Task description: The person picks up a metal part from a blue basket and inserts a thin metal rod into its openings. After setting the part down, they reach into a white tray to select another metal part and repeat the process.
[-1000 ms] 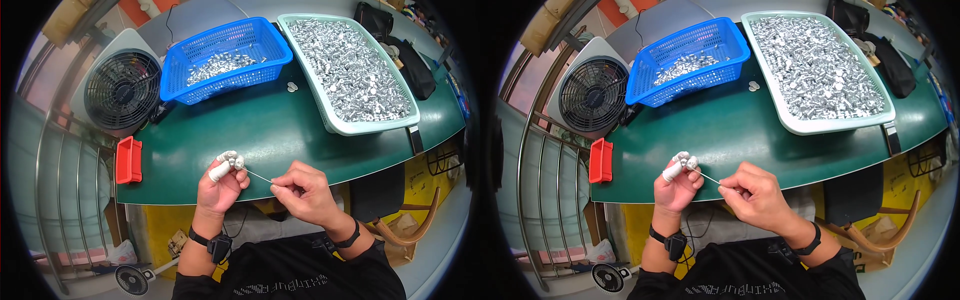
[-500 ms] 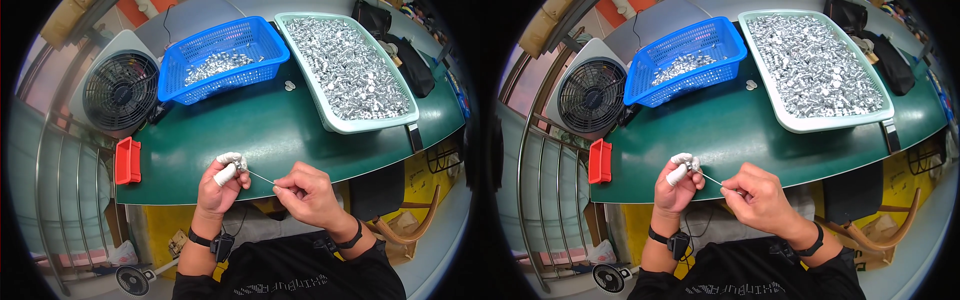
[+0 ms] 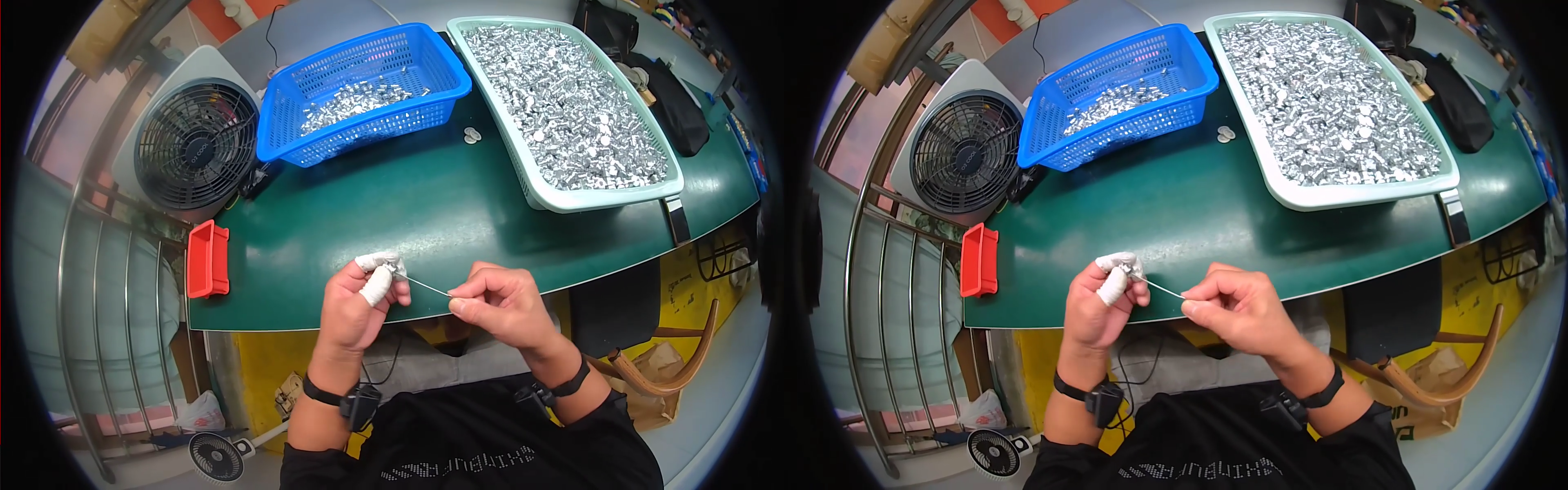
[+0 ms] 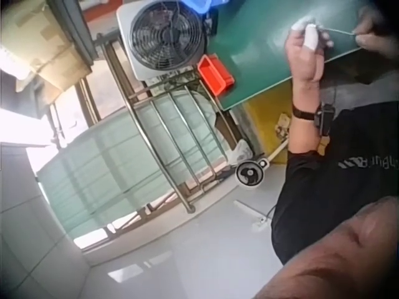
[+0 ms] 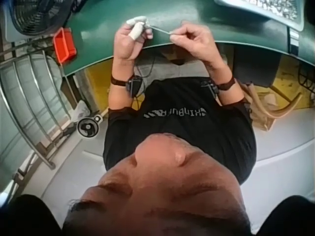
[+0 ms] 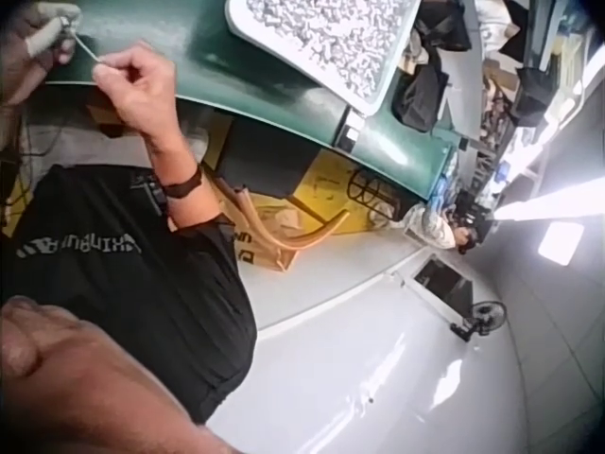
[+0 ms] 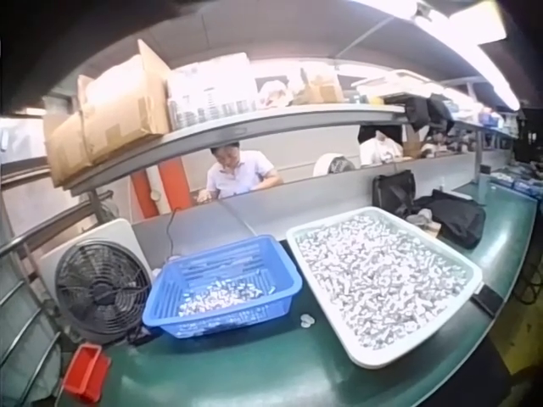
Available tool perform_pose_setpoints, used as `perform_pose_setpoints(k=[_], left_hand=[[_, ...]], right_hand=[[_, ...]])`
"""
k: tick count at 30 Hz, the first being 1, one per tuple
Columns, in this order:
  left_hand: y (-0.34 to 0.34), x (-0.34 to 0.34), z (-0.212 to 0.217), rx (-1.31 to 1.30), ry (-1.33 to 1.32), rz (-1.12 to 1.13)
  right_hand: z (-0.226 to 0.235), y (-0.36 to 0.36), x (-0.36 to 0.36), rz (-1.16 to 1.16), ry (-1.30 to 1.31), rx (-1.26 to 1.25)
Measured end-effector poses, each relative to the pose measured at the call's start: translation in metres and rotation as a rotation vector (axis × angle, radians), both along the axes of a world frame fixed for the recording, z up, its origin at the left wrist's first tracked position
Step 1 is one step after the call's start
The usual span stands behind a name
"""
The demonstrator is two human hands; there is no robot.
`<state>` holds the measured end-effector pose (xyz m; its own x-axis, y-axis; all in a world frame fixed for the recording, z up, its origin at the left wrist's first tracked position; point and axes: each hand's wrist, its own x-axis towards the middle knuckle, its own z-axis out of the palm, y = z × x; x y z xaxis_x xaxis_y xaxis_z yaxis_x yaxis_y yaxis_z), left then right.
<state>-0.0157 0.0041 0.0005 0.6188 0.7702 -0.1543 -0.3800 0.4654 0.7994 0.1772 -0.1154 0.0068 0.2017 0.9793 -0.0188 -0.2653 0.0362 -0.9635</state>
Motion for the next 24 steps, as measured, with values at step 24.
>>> perform_pose_setpoints(k=[24], left_hand=[[-0.002,0.005,0.007,0.907,0.750,0.204]], right_hand=[[-0.015,0.014,0.017,-0.080,-0.576,0.183]])
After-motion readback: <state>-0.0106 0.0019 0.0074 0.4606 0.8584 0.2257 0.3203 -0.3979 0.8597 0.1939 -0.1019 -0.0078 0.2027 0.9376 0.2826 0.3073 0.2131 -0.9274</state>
